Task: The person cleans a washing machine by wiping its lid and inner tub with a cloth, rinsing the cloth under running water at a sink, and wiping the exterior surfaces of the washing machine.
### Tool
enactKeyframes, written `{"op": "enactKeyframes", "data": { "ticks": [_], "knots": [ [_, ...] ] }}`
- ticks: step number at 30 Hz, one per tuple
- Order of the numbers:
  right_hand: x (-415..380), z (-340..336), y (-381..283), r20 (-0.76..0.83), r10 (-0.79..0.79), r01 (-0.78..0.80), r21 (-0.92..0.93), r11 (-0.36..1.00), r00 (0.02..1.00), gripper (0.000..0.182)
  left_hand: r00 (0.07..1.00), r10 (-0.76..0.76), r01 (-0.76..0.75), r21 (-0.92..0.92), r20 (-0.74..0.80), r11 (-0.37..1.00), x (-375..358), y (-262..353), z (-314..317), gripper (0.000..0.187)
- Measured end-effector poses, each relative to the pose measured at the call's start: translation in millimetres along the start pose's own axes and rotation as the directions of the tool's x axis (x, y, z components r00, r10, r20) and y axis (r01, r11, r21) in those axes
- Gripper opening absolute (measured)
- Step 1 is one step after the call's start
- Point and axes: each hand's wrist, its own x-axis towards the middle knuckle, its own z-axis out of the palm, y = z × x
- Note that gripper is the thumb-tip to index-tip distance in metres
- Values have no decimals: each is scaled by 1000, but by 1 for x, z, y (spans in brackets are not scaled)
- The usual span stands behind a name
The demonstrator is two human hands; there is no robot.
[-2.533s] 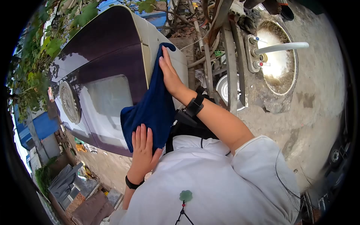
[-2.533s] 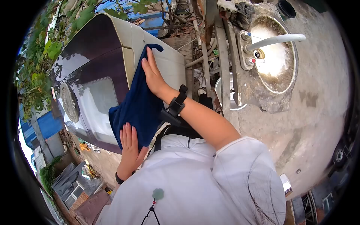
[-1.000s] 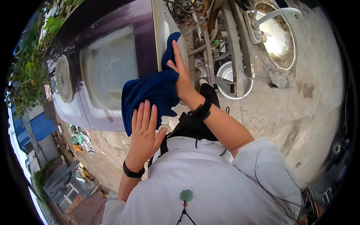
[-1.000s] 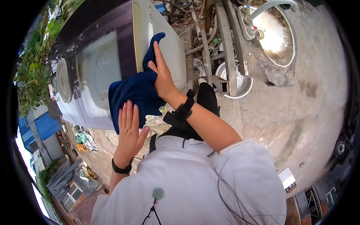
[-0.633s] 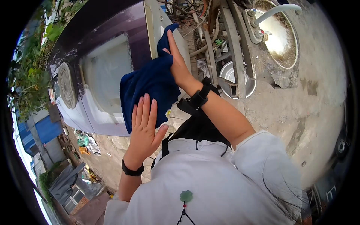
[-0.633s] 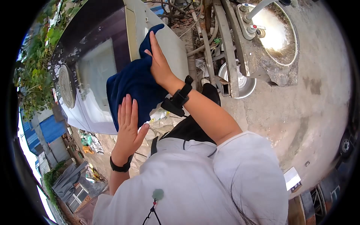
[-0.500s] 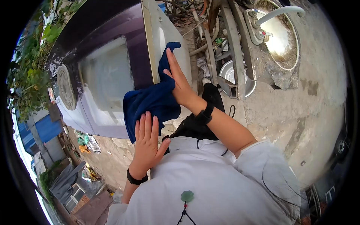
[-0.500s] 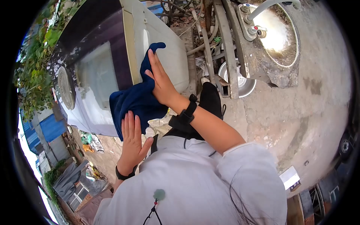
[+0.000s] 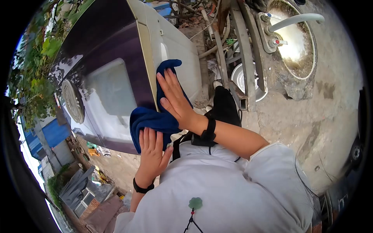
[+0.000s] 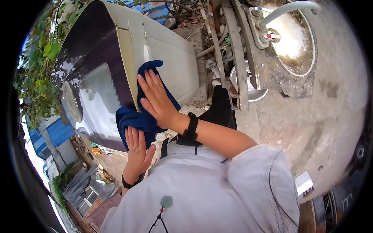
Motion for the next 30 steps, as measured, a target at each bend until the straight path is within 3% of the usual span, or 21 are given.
{"op": "enactKeyframes", "data": {
  "ticks": [2,6,13,17,21,24,26,30],
  "knots": [
    [28,-6,1,-17,-72,70,-100,993,997,60,1000,-16,16,0,9,1000,3,0,-1,67],
    [93,-18,14,-91,1,-5,-42,999,996,60,998,-57,57,5,5,998,24,6,-14,66],
    [-3,-20,2,166,-143,150,-27,988,976,61,999,-46,45,22,28,999,26,2,-14,69],
    [57,-20,16,30,-104,107,-100,989,994,60,999,-46,46,38,5,998,28,1,-11,70],
    [120,-30,57,-91,67,-63,47,997,994,56,999,-40,40,114,-5,993,30,8,-10,72],
    [88,-16,72,-145,314,-246,360,900,938,52,997,4,17,261,-80,965,25,15,3,63],
    [46,-12,74,-106,362,-324,270,907,926,55,999,8,6,332,-39,943,12,25,8,54],
    [2,3,69,-31,384,-358,300,884,923,63,999,0,13,297,-45,955,-7,29,14,49]
  ]
}}
